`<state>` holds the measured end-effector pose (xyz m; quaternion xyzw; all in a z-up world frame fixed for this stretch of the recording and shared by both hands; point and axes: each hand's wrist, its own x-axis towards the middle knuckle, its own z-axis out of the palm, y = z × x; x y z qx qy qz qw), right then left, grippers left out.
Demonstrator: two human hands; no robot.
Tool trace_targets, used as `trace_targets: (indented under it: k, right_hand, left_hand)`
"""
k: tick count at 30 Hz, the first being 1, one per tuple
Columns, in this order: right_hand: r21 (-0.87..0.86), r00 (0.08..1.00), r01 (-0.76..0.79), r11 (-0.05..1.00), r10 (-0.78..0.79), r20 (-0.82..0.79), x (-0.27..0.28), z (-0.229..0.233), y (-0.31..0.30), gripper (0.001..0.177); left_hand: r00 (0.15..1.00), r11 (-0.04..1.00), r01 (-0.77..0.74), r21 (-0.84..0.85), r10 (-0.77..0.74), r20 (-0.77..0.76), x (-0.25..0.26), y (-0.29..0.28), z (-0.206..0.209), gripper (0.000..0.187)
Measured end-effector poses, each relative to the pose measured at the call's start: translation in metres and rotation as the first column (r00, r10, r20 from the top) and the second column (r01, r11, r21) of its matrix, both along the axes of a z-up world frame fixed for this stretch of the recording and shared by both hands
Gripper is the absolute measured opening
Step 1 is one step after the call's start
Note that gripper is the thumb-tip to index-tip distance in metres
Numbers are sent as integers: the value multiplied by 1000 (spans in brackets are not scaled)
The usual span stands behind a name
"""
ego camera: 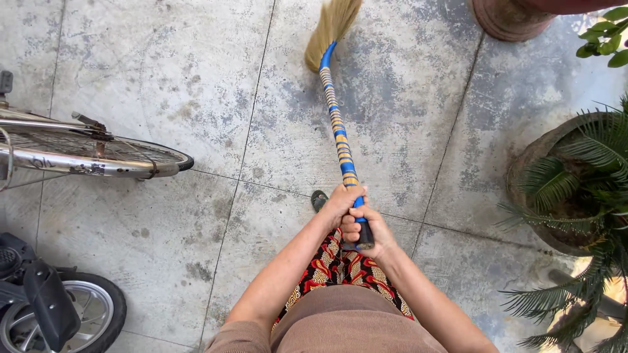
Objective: The recorder sweeps the floor of a garage using a broom and then moves a hat on a motorcycle.
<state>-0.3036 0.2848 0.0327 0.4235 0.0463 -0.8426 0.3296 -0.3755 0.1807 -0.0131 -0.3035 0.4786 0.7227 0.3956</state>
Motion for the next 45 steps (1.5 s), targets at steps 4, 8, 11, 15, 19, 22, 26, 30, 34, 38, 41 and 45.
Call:
trace_targets:
  k: [4, 8, 11, 15, 19, 22, 26, 30, 34, 38, 41, 45]
  right_hand:
    - [45, 995, -95, 994, 94, 21, 20, 6, -16, 13]
    - [71, 988, -147, 987, 143, 58, -21, -5, -24, 11]
    - [69, 989, -143, 987, 140, 42, -72, -4, -22, 12]
    - [106, 984, -178, 978, 180, -7, -105, 18, -6, 13]
    - [219, 937, -338, 915, 348, -5, -73, 51, 22, 14]
    - [424, 801, -534, 731, 598, -24, -53, 58, 55, 25]
    - [502, 599, -681, 533, 800, -38, -58, 70, 96, 23]
    - [375, 370, -853, 362, 928, -54, -89, 85, 126, 20]
    - [272, 223, -937, 219, 975, -17, -102, 74, 152, 15]
    - [188, 196, -965, 180, 978, 70, -110, 58, 182, 13]
    - [220, 273, -949, 226, 938, 213, -142, 39, 208, 19]
    - [338, 432, -885, 320, 836, 339, -178, 50, 251, 15]
  left_hand:
    - [999, 997, 52, 55, -53, 10, 29, -16, -5, 22]
    - [985, 996, 92, 21, -94, 144, 18, -34, -49, 35]
    - [975, 999, 47, 28, -52, 217, -28, -38, -49, 42]
    - [987, 992, -126, 12, 124, 104, -65, -23, 32, 27]
    - [981, 979, -194, 65, 194, -2, -28, 11, 37, 29]
    - [933, 900, -322, 293, 355, -65, 5, 31, 42, 39]
    - [855, 829, -506, 238, 519, 11, 24, 70, 58, 43]
    - [718, 711, -696, 106, 691, 82, 29, 101, 90, 39]
    - [590, 596, -803, -9, 798, 125, 47, 141, 78, 48]
    - [461, 500, -854, -146, 856, 235, 67, 194, 31, 25]
    - [474, 537, -837, -102, 806, 355, 29, 220, 7, 24]
    - [728, 692, -674, 260, 560, 396, -16, 262, -10, 23]
